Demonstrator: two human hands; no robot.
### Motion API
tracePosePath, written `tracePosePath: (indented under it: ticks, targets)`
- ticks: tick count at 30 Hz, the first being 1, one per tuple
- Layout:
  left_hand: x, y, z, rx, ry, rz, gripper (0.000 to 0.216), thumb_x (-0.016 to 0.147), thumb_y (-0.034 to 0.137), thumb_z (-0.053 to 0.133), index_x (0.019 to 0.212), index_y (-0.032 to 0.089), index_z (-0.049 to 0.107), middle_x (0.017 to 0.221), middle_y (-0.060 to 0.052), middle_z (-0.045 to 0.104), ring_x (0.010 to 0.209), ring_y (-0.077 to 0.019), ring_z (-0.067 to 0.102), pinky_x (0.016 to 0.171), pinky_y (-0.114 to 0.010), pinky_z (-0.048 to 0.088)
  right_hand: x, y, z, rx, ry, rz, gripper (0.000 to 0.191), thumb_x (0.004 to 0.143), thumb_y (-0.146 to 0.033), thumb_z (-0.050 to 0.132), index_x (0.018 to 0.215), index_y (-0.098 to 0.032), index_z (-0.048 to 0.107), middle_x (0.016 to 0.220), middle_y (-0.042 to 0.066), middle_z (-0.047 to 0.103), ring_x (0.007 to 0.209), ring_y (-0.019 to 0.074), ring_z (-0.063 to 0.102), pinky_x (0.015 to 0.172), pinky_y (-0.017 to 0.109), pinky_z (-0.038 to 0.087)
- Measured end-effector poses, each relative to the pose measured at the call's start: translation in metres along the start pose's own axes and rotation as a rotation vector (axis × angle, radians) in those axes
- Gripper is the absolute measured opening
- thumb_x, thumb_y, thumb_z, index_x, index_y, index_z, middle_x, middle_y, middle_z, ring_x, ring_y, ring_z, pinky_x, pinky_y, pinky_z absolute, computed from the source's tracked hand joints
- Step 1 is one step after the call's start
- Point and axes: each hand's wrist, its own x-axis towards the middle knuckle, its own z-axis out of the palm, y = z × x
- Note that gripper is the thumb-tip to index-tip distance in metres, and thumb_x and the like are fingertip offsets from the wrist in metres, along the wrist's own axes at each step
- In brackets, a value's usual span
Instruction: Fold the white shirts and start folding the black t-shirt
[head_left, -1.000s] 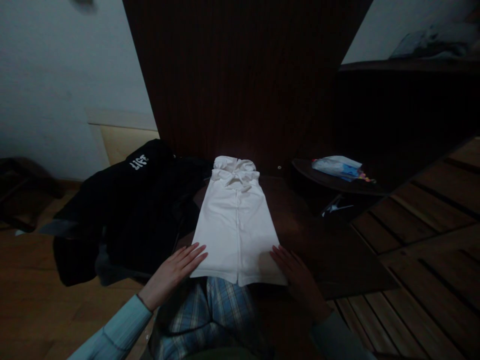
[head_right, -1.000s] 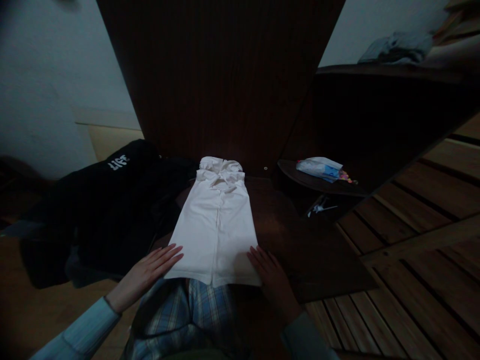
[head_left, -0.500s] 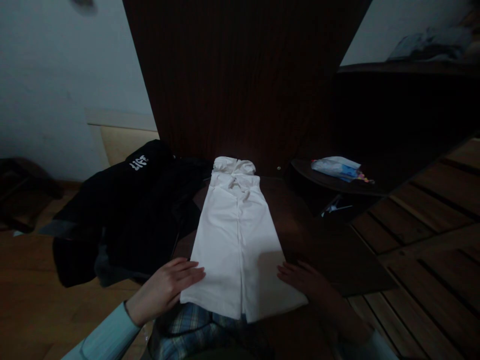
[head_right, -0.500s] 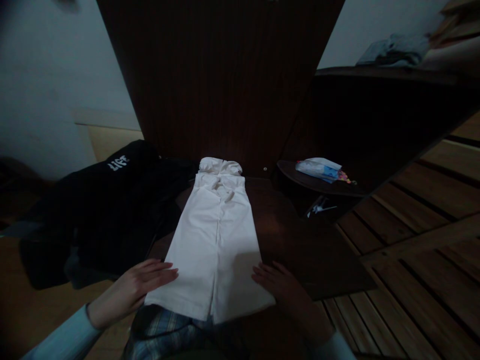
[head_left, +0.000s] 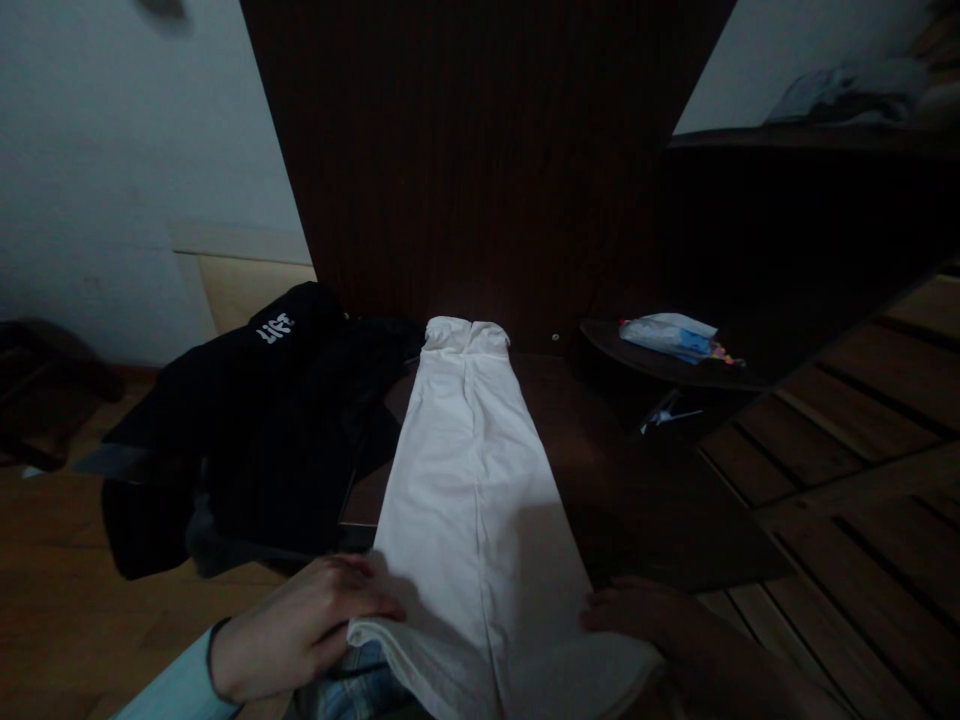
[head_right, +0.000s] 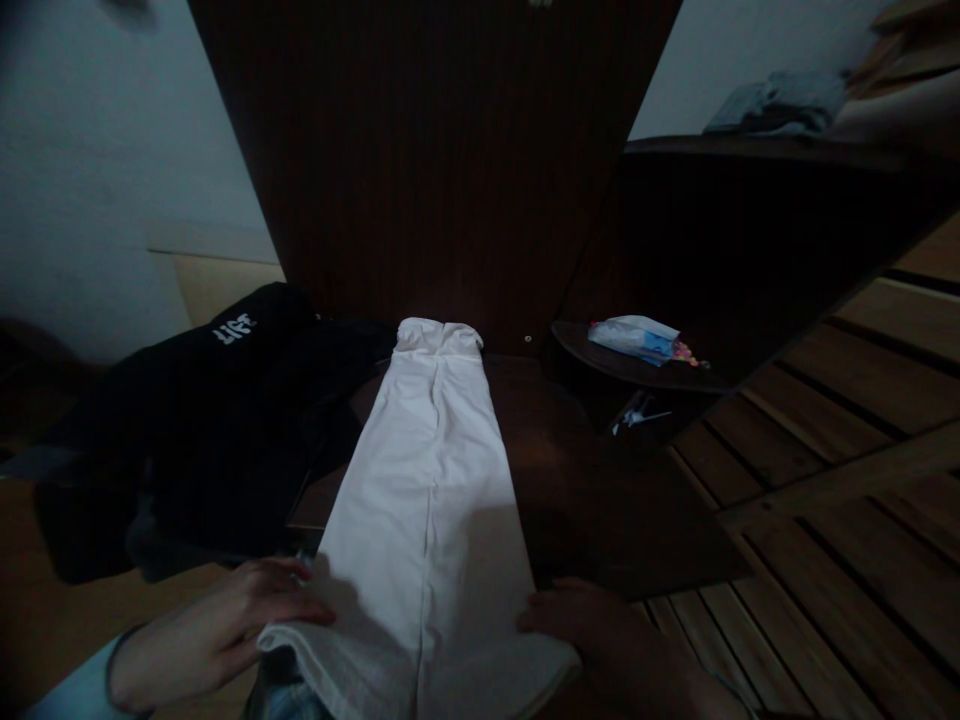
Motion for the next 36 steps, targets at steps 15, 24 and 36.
tracePosePath:
  ticks: [15, 24, 36]
  targets:
    - [0.132, -0.139, -0.033, -0.277, 0.718, -0.469, 0.04, 0.068, 0.049, 0.053, 0.081, 0.012, 0.06, 0.062, -0.001, 0.057, 0.056, -0.013, 0.051, 0.05, -0.023, 0.039, 0.177, 0.092, -0.035, 0.252, 0.607, 0.442, 0.024, 0.068, -0.04, 0.053, 0.066, -0.017, 0.061, 0.06, 0.002, 0.061, 0.058, 0.0165, 0.056, 0.057, 0.028, 0.043]
    - [0.135, -0.142, -0.027, -0.191, 0.747, -0.242, 0.038, 0.077, 0.029, 0.045, 0.11, 0.014, 0.057, 0.107, -0.008, 0.062, 0.098, -0.0184, 0.056, 0.088, -0.03, 0.041, 0.185, 0.103, -0.015, 0.328, 0.744, 0.446, 0.029, 0.066, -0.046, 0.053, 0.066, -0.018, 0.058, 0.057, 0.0, 0.055, 0.055, 0.0133, 0.05, 0.053, 0.025, 0.038]
    - [0.156, -0.162, -0.041, 0.003, 0.654, -0.326, 0.026, 0.073, 0.027, 0.054, 0.093, 0.016, 0.065, 0.097, -0.007, 0.064, 0.092, -0.0186, 0.057, 0.084, -0.029, 0.043, 0.204, 0.125, -0.021, 0.246, 0.833, 0.314, 0.03, 0.07, -0.039, 0.053, 0.088, -0.017, 0.063, 0.082, 0.005, 0.06, 0.073, 0.0155, 0.055, 0.071, 0.03, 0.044]
